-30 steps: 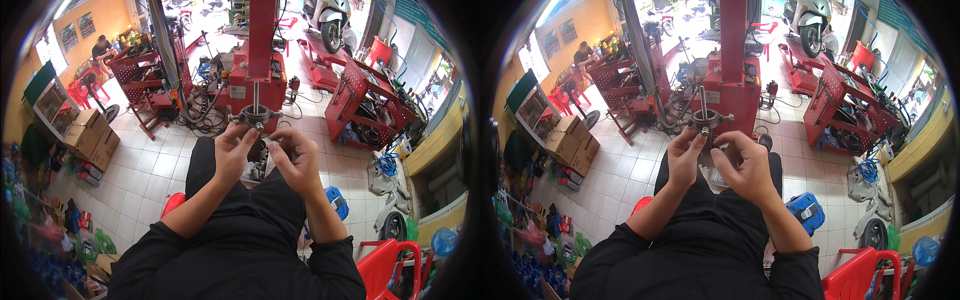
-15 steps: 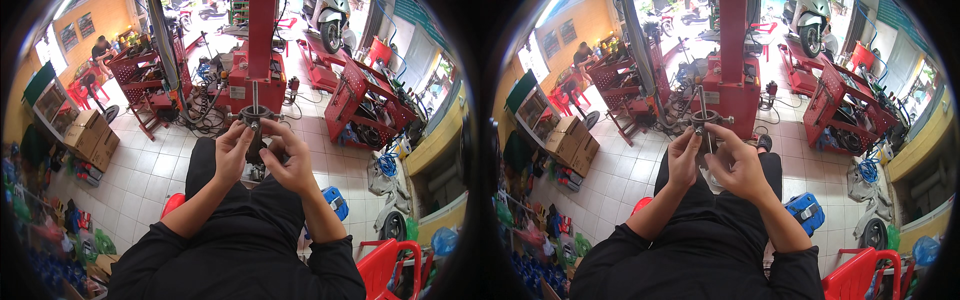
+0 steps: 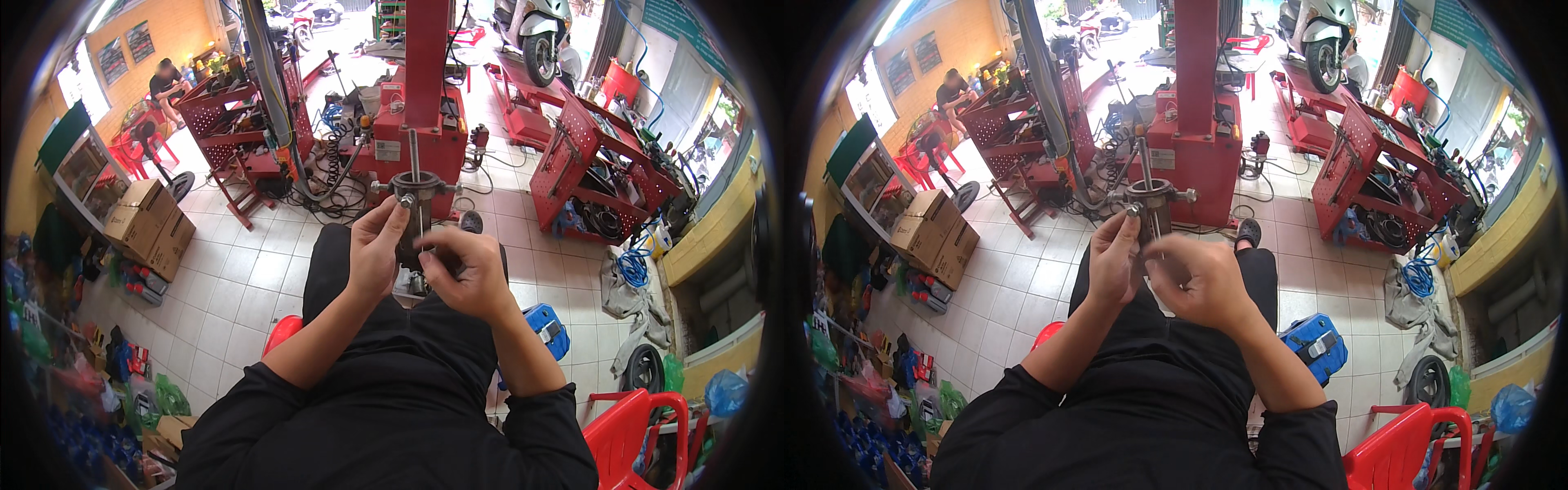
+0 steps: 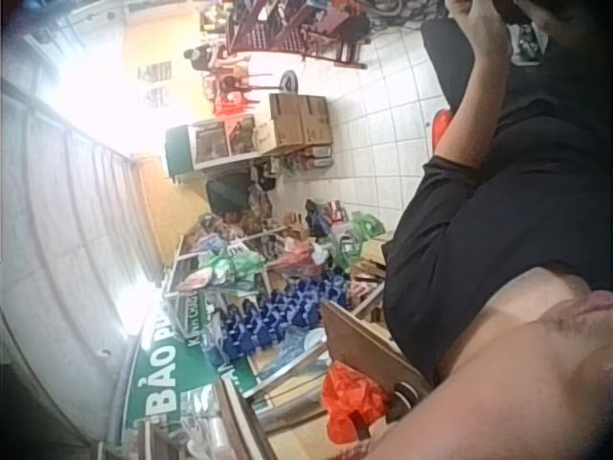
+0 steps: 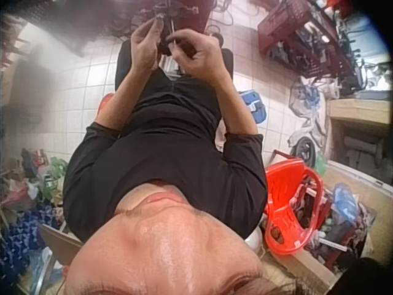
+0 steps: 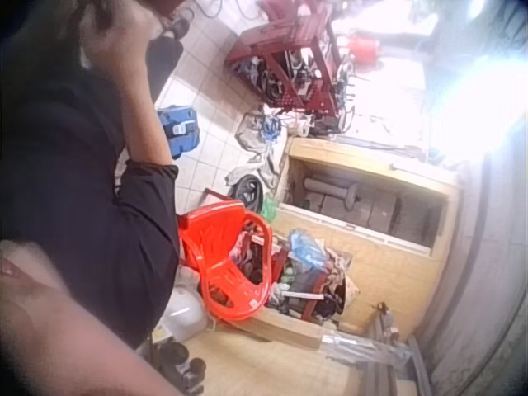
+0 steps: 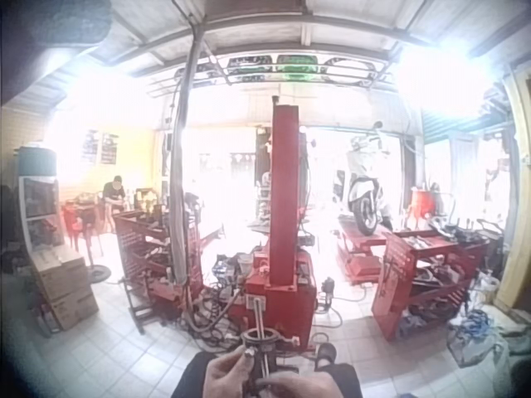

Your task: The person sits on a stool in a workshop and assembles a mechanical component, likely a brake caliper, by hand. They insert a metal rod into the housing, attach a small metal clip, and manipulate various parts of the assembly while holding it in their lap.

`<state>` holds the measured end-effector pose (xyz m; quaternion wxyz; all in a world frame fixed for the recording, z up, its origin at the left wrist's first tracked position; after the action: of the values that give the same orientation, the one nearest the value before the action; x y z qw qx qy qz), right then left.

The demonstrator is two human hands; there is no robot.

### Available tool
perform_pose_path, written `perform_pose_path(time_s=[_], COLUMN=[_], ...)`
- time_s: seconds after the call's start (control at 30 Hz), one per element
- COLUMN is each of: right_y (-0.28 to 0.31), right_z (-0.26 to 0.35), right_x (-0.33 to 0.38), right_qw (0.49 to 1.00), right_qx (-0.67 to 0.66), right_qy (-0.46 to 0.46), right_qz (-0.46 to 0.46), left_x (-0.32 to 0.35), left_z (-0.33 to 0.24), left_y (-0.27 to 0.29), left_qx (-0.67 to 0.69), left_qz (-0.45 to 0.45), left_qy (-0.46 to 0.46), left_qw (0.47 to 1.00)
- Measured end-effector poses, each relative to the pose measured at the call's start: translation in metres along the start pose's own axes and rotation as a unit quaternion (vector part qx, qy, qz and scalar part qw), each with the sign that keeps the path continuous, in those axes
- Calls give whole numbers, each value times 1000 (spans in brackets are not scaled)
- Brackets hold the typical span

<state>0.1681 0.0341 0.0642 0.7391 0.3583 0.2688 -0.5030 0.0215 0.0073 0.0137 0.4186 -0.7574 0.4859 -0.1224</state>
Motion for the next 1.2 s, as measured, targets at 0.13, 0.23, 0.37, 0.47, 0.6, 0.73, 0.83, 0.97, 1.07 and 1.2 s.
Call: perform_pose_path(time_s=[0.13, 0.23, 0.37, 0.47, 0.6, 0.73, 0.83, 0.97, 1.07, 1.2], right_y=[-3, -1, 2, 0, -17, -25, -24, -14, -12, -10], right_z=[4, -10, -10, -30, -38, -42, -47, -38, -36, -34], right_x=[-1, 1, 6, -4, 1, 5, 7, 1, -1, 1], right_qw=[999, 994, 984, 978, 946, 924, 912, 948, 969, 982], right_qx=[19, 18, 59, 2, -207, -222, -223, -128, -34, 47], right_qy=[-26, 106, -31, -121, -247, -312, -343, -289, -239, -166], right_qz=[-2, 5, -167, -172, 20, 4, -9, -34, -51, -73], left_x=[1, 1, -4, -4, -6, -8, -19, -21, -24, -26], left_z=[3, 1, 0, -7, 1, 2, 1, -28, -33, -38], left_y=[-1, -1, 2, -10, -16, -18, -8, -20, -19, -22], left_qx=[-6, -7, -4, -1, 9, -10, -129, -408, -417, -429], left_qz=[-10, -15, -40, -54, -73, -81, 7, 55, 63, 42], left_qy=[-2, 26, 68, 107, 161, 156, 90, -60, -82, -82], left_qw=[1000, 1000, 997, 993, 984, 984, 988, 909, 903, 899])
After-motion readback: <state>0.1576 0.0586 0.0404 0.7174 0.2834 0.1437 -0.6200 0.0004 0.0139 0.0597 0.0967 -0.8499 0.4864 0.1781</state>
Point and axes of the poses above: each hand's wrist, its own x-axis away from the middle knuckle, its own y-axis out of the back of the hand, z = x × y, the point moved 1 cm from there along -x, towards the middle knuckle, and after that the axes turned 15 degrees about -z, right-handed, at the moved point
